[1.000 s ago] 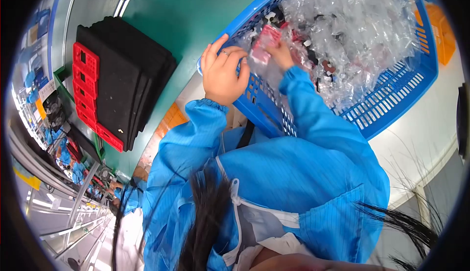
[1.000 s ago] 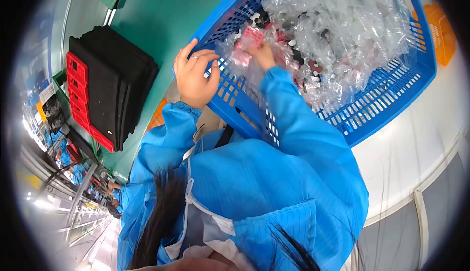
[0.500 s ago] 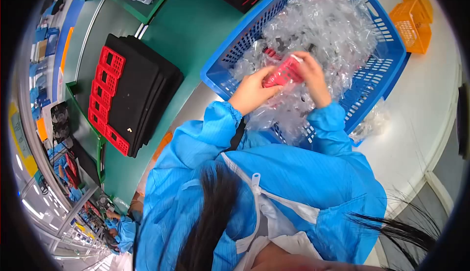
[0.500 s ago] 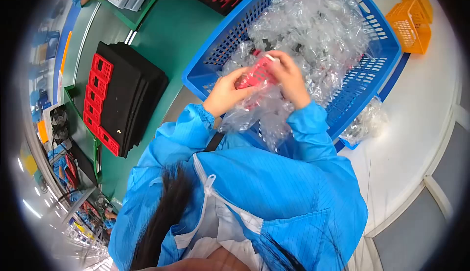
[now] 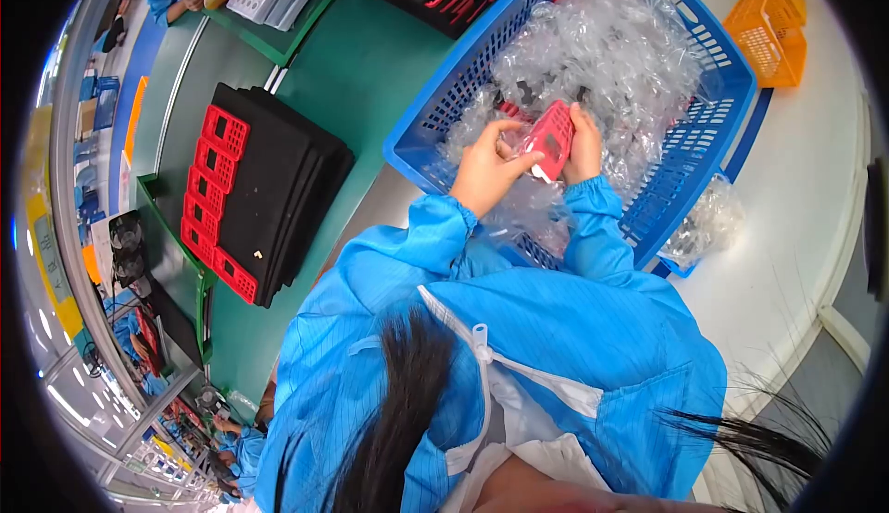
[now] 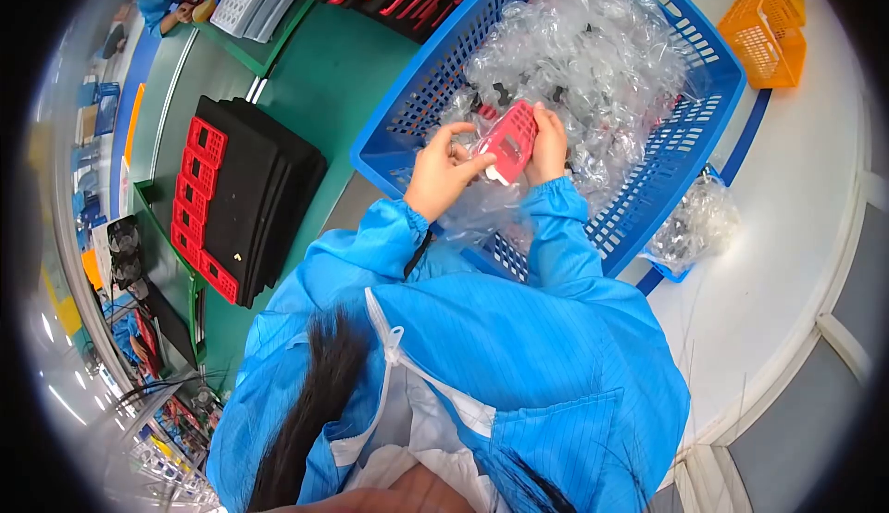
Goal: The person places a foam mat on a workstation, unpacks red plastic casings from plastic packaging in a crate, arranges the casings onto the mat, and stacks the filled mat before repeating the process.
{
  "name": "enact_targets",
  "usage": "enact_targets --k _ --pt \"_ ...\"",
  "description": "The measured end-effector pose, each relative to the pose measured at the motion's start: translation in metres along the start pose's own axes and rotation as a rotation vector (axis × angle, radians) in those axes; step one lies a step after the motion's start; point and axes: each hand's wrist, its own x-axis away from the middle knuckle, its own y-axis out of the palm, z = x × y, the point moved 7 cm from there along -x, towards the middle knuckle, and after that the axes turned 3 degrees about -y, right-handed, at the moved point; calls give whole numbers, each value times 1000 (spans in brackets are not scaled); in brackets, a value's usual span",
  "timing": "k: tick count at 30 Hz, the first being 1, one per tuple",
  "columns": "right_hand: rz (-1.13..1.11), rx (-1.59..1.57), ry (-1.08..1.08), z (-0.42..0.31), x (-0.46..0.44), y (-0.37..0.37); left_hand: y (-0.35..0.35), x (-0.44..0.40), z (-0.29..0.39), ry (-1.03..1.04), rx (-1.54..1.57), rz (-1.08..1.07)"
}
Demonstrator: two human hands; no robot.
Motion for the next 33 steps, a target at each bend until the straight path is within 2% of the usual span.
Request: enact_targets --k 1,3,4,6,8,9,11,12,13,15,16,18,19,20,22,23,24,26,27,29,30,32,33 --pt "1 0 0 7 -7 -3 1 -3 -2 20 39 30" --pt "223 -135 -82 11 -12 -17 5 -12 -12 106 173 70" --pt "262 -119 -131 6 -12 -16 4 -16 -23 106 174 68" --pt "221 -110 -91 10 -20 -13 -9 -14 -22 102 163 119" --pt "154 -48 -28 16 -25 -7 -21 -9 -14 92 75 177" --pt "152 -46 -25 15 -23 -7 -26 -5 -2 117 -93 209" --pt "-16 13 111 21 -16 4 -29 -1 13 224 -389 277" --pt "-127 -18 145 25 -16 8 -29 -2 15 221 -388 280" --pt "-129 -16 148 26 -15 9 -29 -2 18 200 -337 289" --pt "-79 177 -35 17 -12 7 -29 -4 17 150 -258 314" --pt "-57 95 -51 15 -10 6 -26 -9 7 148 -256 317" --pt "-90 -4 4 22 -18 6 -22 -11 -8 552 -281 506" --pt "-121 -106 58 26 -21 7 -14 -29 -44 359 9 321" --pt "-94 -132 187 36 -17 9 -15 -23 -39 359 12 324" --pt "-69 -91 237 33 -2 20 -24 -2 -11 275 -122 367" --pt "-41 -53 284 34 3 21 -26 5 8 267 -486 360" --pt "-142 62 235 38 0 16 -27 4 14 266 -484 363" --pt "-136 96 265 47 2 6 -20 -6 19 228 -1062 337" --pt "-127 127 293 50 7 4 -18 -7 26 313 -1120 356" --pt "-86 216 270 49 10 1 -19 -15 38 342 -1097 277" --pt "-95 192 257 48 10 1 -15 -11 50 466 -1053 252" --pt "-113 139 259 39 11 2 -8 -4 61 673 -748 205" --pt "-109 139 255 36 8 -1 -11 -3 52 640 -466 276"
